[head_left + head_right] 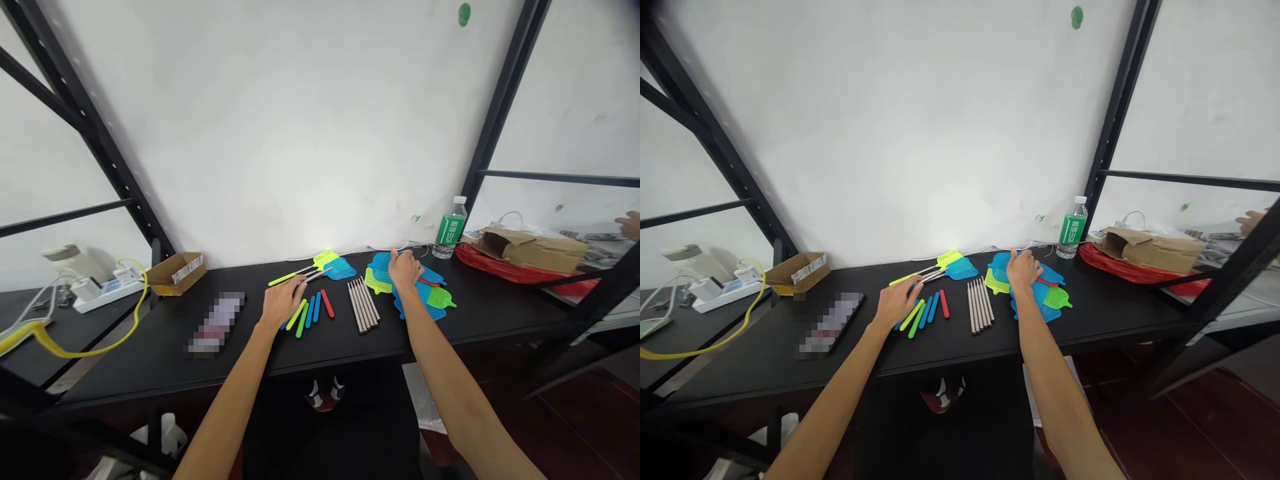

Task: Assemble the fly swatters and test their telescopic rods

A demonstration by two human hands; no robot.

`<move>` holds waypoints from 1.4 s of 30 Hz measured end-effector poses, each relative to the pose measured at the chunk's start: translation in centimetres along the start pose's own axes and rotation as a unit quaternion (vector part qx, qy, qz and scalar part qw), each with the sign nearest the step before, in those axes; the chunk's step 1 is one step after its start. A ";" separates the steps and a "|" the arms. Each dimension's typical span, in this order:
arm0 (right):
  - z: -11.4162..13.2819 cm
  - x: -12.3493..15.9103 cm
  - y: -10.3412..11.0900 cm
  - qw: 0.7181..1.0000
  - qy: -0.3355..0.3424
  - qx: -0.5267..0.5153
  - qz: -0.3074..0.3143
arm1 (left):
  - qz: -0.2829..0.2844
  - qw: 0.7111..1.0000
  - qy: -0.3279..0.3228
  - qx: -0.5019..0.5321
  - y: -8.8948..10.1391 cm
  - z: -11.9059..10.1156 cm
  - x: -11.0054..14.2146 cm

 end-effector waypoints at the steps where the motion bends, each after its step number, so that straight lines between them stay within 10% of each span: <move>1: 0.0 0.0 0.0 1.000 -0.001 -0.004 -0.004 | -0.007 1.000 -0.007 0.010 0.1 -0.1 0.0; 25: 1.3 0.3 0.6 0.994 0.025 -0.100 -0.028 | 0.002 1.000 -0.018 -0.024 -0.6 0.1 -0.2; 34: 4.3 1.0 -0.8 0.967 0.167 -0.191 0.038 | 0.006 1.000 -0.020 -0.020 -0.6 0.2 -0.2; 42: 4.3 0.9 -1.6 0.941 0.076 -0.328 0.044 | -0.017 1.000 0.001 0.009 -0.2 0.5 -0.2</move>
Point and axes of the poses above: each hand's wrist, its own x-axis away from the middle knuckle, its own y-axis out of the back of the hand, z = x × y, the point moved 6 cm from there along -x, towards the middle knuckle, and after that the axes turned 14 degrees about y, right-handed, at the moved point
